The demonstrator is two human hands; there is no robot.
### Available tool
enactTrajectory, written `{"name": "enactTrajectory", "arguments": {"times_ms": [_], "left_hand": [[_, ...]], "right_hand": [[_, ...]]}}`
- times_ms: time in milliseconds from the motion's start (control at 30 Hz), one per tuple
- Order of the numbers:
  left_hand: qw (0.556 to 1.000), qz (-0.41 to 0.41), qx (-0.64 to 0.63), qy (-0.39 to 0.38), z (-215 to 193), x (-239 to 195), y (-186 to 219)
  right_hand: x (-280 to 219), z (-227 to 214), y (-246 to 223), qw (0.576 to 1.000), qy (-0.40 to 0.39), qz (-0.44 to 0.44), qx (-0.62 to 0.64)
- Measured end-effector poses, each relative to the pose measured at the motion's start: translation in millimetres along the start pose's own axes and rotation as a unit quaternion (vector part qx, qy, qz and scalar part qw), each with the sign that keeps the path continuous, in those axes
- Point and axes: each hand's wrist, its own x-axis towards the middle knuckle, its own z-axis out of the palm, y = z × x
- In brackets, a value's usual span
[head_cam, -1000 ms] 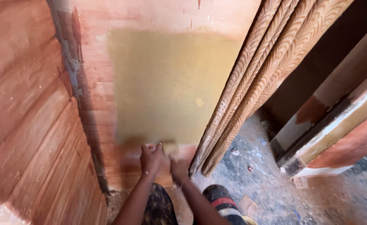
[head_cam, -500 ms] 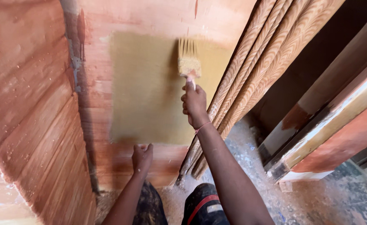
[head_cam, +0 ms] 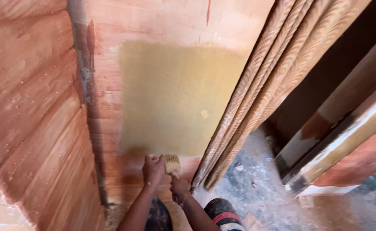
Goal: The person uses a wide brush to apply a light-colored paint to a vertical wall section adjacent to a patterned curtain. The person repeatedly dips the brush into a bucket and applies paint in vertical strokes, gradually covering the wall surface.
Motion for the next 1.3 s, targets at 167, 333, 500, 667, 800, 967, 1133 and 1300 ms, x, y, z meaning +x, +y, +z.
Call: {"name": "enactTrajectory", "arguments": {"times_ms": [167, 333, 500, 667, 800, 967, 1133, 1300], "left_hand": [[1.000, 0.004, 0.005, -0.018, 11.8, -2.4, 0.4], [1.000, 0.002, 0.005, -0.014, 4.7, -2.9, 5.0], [1.000, -0.003, -0.007, -0.013, 3.4, -9.5, 6.1], [1.000, 0.005, -0.019, -0.009, 2.8, -10.8, 2.1], [0.999, -0.018, -0.038, -0.016, 3.0, -4.1, 5.9], [0.999, 0.014, -0.039, 0.002, 10.4, 3.0, 3.7], [1.000, 0.002, -0.022, 0.000, 13.5, 7.6, -2.3], [1.000, -0.006, -0.007, 0.000, 9.1, 2.5, 0.2]], "right_hand": [[-30.2, -7.2, -136.9, 0.980, 0.058, -0.127, -0.141], [-111.4, 15.7, -281.4, 0.961, 0.046, -0.250, -0.111], [-126.6, 25.5, -307.5, 0.961, 0.001, -0.276, -0.017], [-47.6, 18.2, -193.6, 0.959, 0.036, -0.259, -0.108], [0.5, -4.6, -54.4, 0.992, 0.002, -0.071, -0.104], [24.6, -20.8, -12.9, 0.995, 0.007, 0.025, -0.101], [-17.4, 2.7, -161.4, 0.952, 0.078, -0.219, -0.199], [-119.6, 37.7, -299.7, 0.948, 0.069, -0.290, -0.113]]}}
